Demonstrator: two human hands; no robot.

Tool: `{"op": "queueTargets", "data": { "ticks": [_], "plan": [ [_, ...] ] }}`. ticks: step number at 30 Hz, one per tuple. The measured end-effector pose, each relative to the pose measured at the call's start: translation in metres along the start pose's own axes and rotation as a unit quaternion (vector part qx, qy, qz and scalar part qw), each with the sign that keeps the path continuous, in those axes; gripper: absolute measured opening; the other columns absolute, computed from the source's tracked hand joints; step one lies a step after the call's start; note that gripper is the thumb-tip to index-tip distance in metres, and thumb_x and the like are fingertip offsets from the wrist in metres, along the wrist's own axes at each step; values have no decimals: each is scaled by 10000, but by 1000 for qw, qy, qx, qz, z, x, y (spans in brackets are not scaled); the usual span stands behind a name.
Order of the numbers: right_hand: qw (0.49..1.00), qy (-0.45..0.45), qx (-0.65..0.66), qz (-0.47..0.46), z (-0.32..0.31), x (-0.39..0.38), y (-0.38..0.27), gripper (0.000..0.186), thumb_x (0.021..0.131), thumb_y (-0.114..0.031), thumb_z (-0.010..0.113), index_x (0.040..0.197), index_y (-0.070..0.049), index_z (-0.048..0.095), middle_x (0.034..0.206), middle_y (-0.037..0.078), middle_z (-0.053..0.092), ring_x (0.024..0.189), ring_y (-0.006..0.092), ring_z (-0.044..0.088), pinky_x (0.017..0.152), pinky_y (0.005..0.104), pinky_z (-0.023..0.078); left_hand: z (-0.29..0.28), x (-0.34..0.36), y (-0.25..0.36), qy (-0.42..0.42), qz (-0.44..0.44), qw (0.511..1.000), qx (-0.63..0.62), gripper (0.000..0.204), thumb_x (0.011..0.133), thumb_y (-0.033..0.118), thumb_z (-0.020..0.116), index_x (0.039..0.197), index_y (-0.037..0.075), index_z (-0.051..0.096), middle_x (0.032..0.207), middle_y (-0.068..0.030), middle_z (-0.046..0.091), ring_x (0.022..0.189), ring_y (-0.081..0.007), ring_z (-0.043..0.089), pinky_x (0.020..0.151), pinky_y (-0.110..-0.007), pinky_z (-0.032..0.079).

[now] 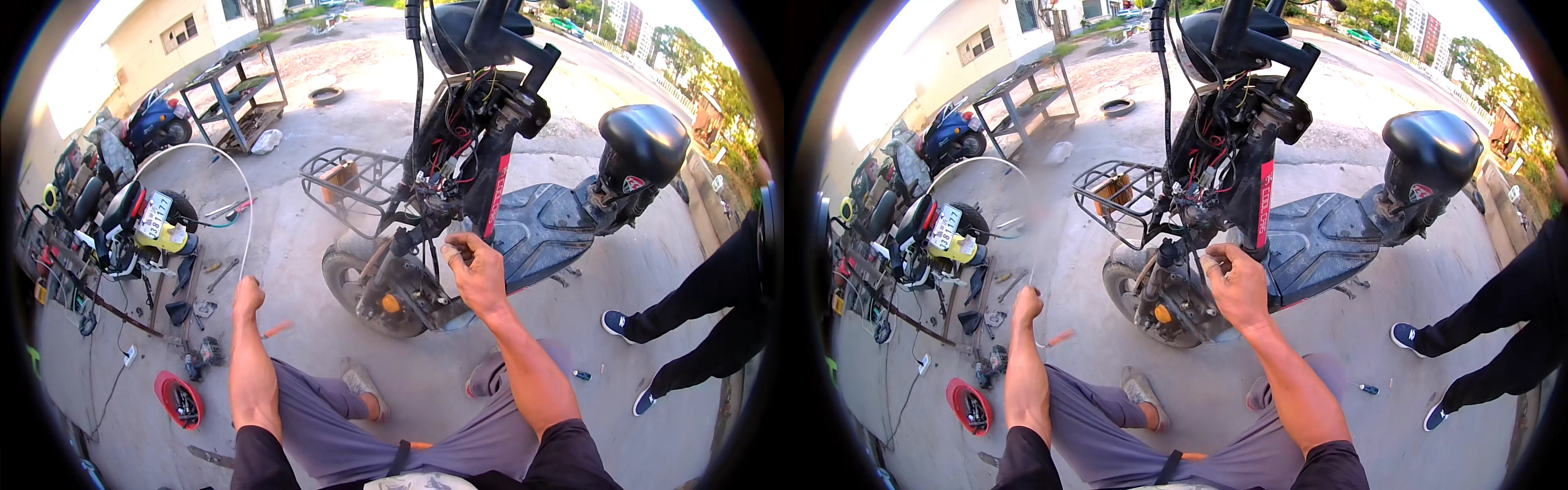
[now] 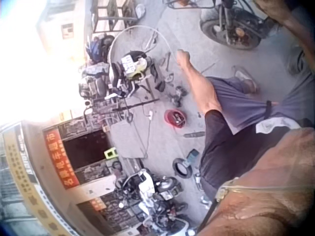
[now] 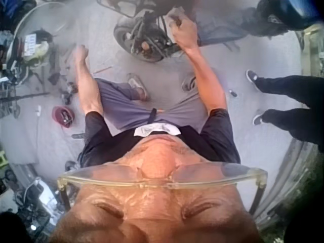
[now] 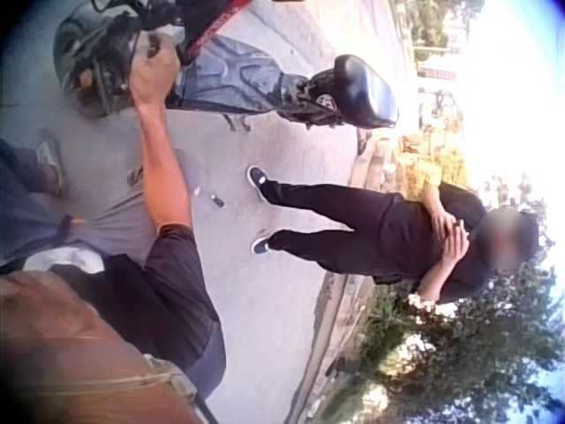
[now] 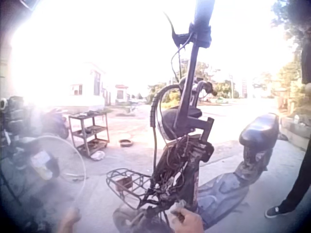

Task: The person sits on the ground and uses a screwdriver to work on the exposed wiring of a scooter's front assembly. They connect wires and adjust components within the handlebar area.

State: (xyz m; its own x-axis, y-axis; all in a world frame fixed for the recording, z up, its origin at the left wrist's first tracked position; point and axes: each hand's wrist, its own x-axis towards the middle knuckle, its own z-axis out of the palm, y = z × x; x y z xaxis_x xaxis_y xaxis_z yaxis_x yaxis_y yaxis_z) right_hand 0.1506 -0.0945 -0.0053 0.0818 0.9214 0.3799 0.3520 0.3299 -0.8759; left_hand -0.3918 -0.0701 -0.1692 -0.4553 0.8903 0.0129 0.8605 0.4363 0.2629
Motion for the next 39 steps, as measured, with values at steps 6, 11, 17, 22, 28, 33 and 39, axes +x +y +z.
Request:
{"op": "queueTargets", "data": {
  "ticks": [6,11,17,22,28,33,39],
  "plan": [
    [999,-12,-31,7,-7,1,7,190,1007,-161,751,1069,15,785,847,101,765,755,164,706,720,323,552,-107,-75,164,198,137,950,-199,177,997,149,685,1080,18,772,1030,-206,805,929,-407,780,831,-492,600],
    [999,-32,0,4,-6,0,5,193,1008,-173,745,1052,9,792,826,141,779,736,181,742,709,337,565,-96,-128,247,145,277,883,-351,174,1004,124,723,1144,27,758,979,-187,799,811,-337,788,748,-418,615],
    [999,-28,30,-18,-1,-3,-12,158,1006,-149,770,1036,6,785,816,115,768,687,144,695,664,320,543,-122,-175,310,37,295,869,-397,208,1044,98,712,1214,-17,748,1065,-141,814,950,-186,787,802,-344,626],
    [994,47,41,-87,-3,11,-4,99,987,-89,795,1033,-1,780,855,86,754,704,121,683,661,288,538,-125,-143,363,-67,263,846,-460,396,1075,136,682,1385,-108,644,1260,-202,777,1164,-225,755,1001,-350,599],
    [990,97,61,-85,-10,22,-6,199,969,-87,842,1113,-2,734,890,-4,698,734,56,623,639,229,487,-113,-141,387,16,258,843,-471,297,1043,117,747,1226,-110,690,1091,-152,817,951,-200,790,870,-336,624],
    [985,109,60,-115,-8,33,2,341,950,-82,858,1238,-21,686,910,-9,677,740,49,604,637,216,476,-97,-131,396,-26,213,781,-586,244,992,37,814,1156,-56,659,994,-74,782,922,-88,720,828,-267,599],
    [983,112,98,-105,-5,40,6,473,939,-62,861,1343,-31,618,933,-5,673,739,47,597,636,211,469,-97,-129,396,-35,238,754,-611,254,990,35,820,1123,-21,612,989,-65,780,903,-70,706,797,-252,584]
  ]
}}
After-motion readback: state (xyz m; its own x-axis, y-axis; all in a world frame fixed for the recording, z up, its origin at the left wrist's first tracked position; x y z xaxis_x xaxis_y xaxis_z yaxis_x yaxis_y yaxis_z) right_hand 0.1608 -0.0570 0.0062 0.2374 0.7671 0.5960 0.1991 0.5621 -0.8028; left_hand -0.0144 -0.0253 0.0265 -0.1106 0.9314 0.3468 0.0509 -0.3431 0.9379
